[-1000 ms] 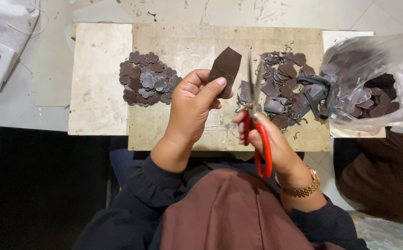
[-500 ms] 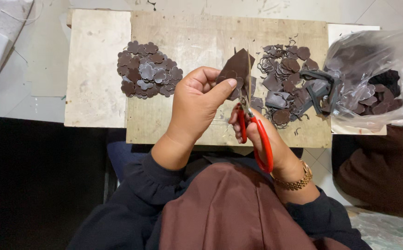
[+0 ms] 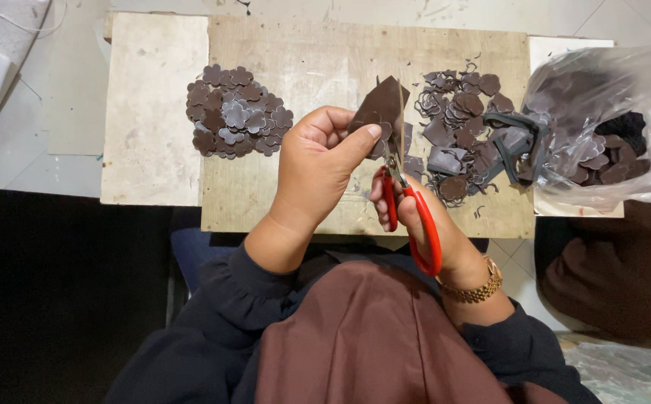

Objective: The person uses red-handled scissors to cut flower-shaped pieces from dark brown leather sheets on a wooden board. They trim the edges of each piece and place the finished shapes into a pile on the left side of the board.

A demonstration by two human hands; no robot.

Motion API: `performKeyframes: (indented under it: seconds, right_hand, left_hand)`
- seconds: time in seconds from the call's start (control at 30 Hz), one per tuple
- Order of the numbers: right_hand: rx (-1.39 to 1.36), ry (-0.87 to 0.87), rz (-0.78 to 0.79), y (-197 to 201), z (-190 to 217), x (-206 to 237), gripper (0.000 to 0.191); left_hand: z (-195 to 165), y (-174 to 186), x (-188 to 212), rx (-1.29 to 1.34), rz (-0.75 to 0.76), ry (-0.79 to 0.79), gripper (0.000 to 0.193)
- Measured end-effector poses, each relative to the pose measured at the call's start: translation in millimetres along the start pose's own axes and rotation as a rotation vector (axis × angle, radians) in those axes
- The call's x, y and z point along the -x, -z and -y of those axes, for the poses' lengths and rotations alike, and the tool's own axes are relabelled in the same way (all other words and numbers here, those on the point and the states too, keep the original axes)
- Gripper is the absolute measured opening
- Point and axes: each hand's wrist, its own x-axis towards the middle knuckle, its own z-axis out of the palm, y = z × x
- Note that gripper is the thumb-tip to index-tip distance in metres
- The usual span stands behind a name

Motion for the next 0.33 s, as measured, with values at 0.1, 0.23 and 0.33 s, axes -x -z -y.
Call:
performKeyframes:
  seconds: [0.1,0.23,0.33]
  right_hand:
    - [-0.023,-0.004,-0.009,0.6,-4.0,-1.5,0.07]
    - [-0.059,-0.001,0.007,1.5,-7.6,-1.5,0.068]
    - [-0.055,-0.026,0.007,3.9,-9.4,-1.8,0.068]
  left_hand:
    - [2.3,-1.0,-1.8,0.015,0.004,-0.006,0.012]
    - [3.9,-0.8,-2.8,0.031,0.009,-0.002,0.012]
    - [3.8,0.7,-3.2,0.012,0.001,0.013,0.012]
